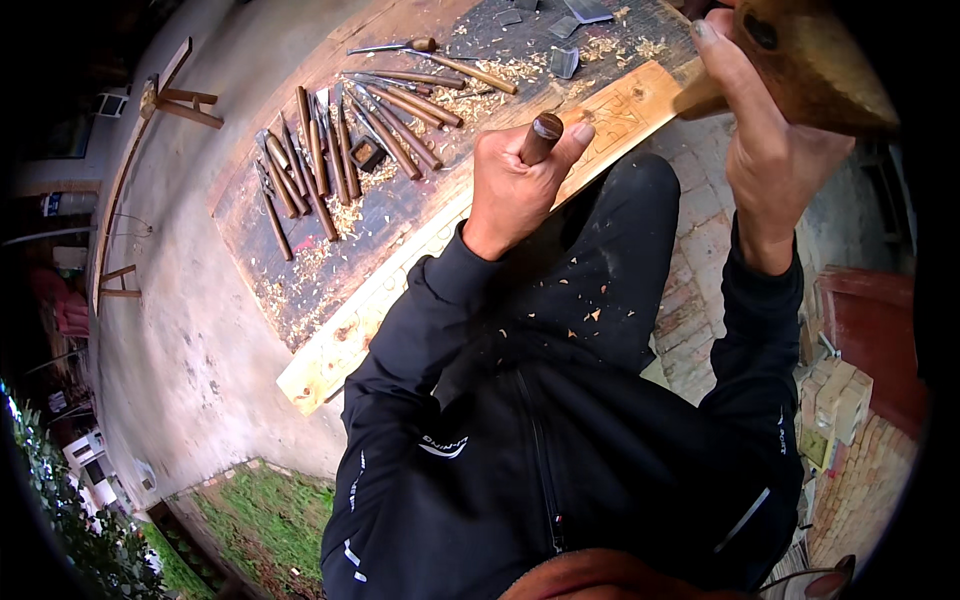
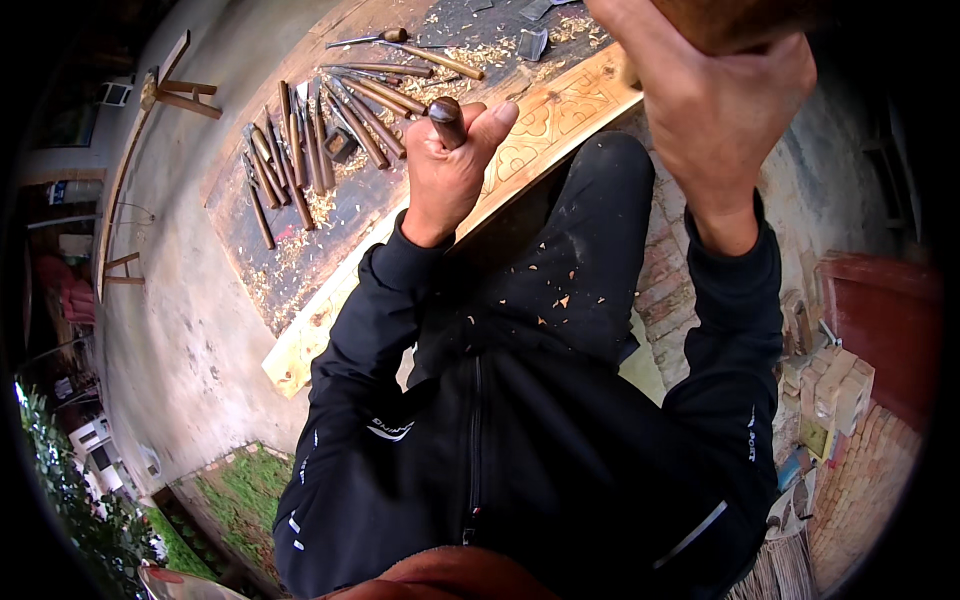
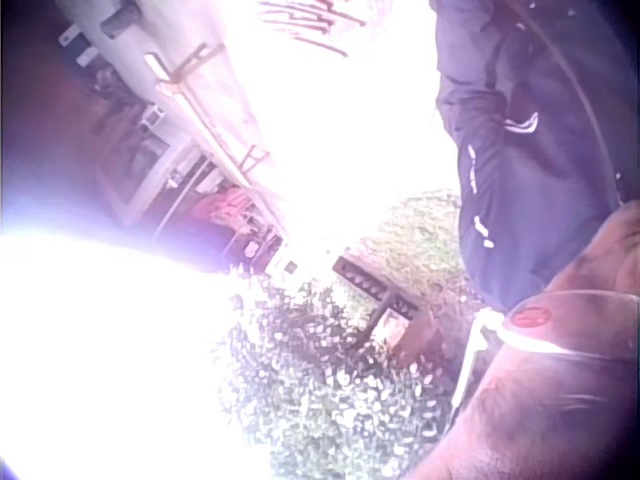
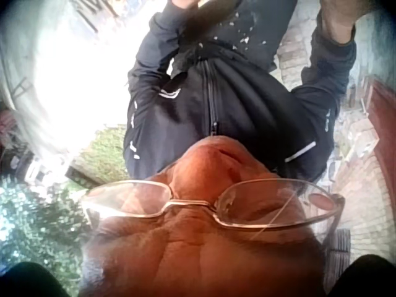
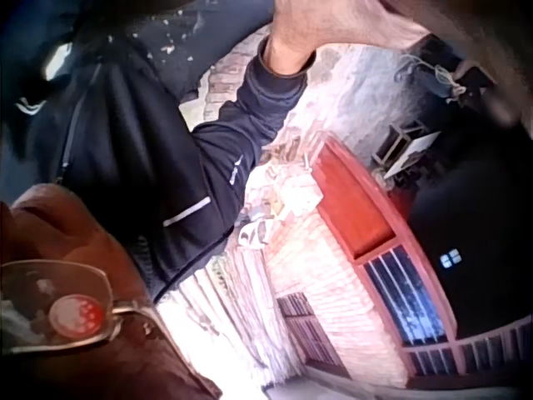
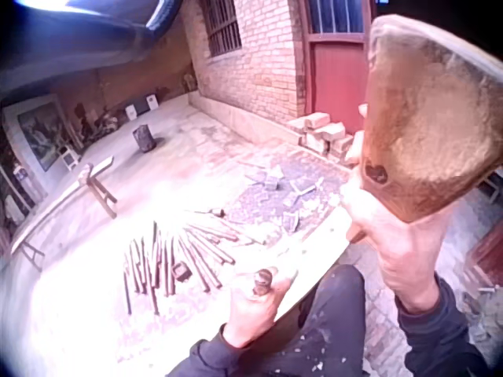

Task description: The person carves a decorative pattern into a long wooden plank using a chisel and a wooden mallet. They repeatedly strike the chisel to remove wood shavings and refine the design along the plank's surface.

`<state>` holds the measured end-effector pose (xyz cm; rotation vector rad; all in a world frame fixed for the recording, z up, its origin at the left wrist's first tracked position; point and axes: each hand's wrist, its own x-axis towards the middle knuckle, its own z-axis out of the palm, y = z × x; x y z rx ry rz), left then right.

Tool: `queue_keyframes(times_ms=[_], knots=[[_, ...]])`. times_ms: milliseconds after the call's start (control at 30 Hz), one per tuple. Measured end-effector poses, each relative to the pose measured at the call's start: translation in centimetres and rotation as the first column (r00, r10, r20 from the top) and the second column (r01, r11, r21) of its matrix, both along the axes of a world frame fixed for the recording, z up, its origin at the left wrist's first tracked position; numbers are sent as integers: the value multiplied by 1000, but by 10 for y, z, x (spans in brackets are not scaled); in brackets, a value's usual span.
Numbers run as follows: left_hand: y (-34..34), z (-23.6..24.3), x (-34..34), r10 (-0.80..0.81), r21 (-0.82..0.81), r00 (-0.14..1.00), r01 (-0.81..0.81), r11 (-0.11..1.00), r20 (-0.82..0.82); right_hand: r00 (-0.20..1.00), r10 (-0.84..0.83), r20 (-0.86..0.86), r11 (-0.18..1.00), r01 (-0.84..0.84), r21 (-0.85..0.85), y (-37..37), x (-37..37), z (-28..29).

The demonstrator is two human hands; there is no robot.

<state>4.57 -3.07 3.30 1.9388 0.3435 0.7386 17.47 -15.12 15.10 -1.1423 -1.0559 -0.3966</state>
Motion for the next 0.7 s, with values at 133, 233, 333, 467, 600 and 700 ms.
queue_keyframes(times_ms=[133,233,333,467,600,700], knots=[[-4,-2,9,51,-218,940,26,976,338,783,-66,619,846,373,-382,-4,18,-21],[17,-6,-10,-48,-413,973,140,900,226,842,-96,531,842,353,-409,-7,20,-18],[36,-4,-18,-93,-510,952,237,827,292,914,-134,383,864,297,-406,-3,19,-26],[31,-6,-17,-103,-444,968,198,874,229,924,-36,380,898,197,-394,10,5,-17],[34,2,-13,-92,-439,974,176,881,207,955,93,282,958,-8,-286,32,11,2],[42,-1,-22,-40,-468,965,162,869,259,960,178,217,971,-136,-198,49,13,21]])
